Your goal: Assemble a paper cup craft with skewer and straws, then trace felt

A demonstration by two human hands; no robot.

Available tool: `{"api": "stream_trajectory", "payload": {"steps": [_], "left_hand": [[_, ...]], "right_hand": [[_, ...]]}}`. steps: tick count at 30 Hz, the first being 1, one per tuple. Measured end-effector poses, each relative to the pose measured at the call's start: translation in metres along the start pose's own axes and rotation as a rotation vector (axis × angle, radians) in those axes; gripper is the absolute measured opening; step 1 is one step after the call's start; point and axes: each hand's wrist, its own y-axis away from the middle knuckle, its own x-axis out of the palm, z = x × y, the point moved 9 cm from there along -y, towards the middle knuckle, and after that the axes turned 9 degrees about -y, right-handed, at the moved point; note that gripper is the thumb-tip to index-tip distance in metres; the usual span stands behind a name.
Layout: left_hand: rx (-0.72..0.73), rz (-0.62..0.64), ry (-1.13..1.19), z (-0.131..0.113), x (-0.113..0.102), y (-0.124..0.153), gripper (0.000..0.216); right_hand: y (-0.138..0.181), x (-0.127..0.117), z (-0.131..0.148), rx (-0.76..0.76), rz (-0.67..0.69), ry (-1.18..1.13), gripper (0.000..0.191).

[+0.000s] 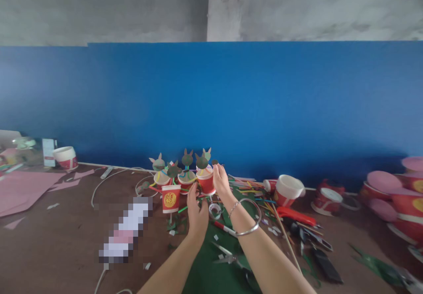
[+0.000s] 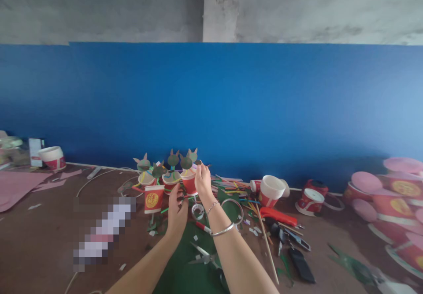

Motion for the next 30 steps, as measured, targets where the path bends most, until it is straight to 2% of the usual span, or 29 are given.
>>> {"api": "stream_trajectory", "payload": {"steps": [4, 9, 19, 25, 30], "left_hand": [[-0.007, -0.001, 0.005, 0.001, 0.0, 0.0, 0.055], [-0.032, 0.016, -0.003, 0.007, 0.003, 0.001, 0.054], [-0.001, 0.074, -0.015, 0.001, 0.008, 0.0, 0.056], [0.092, 0.098, -0.1, -0.005, 0.01, 0.0, 0.056], [0.113, 0.094, -0.19, -0.003, 0.008, -0.002, 0.06]], "right_hand": [[-0.004, 0.001, 0.003, 0.019, 0.028, -0.012, 0.041], [-0.015, 0.008, -0.005, 0.118, 0.067, -0.019, 0.041], [-0.017, 0.01, -0.024, 0.271, -0.03, -0.047, 0.033], [-0.016, 0.009, -0.026, 0.301, -0.053, -0.045, 0.033], [-0.014, 0.011, -0.022, 0.275, -0.022, -0.064, 0.038]]}}
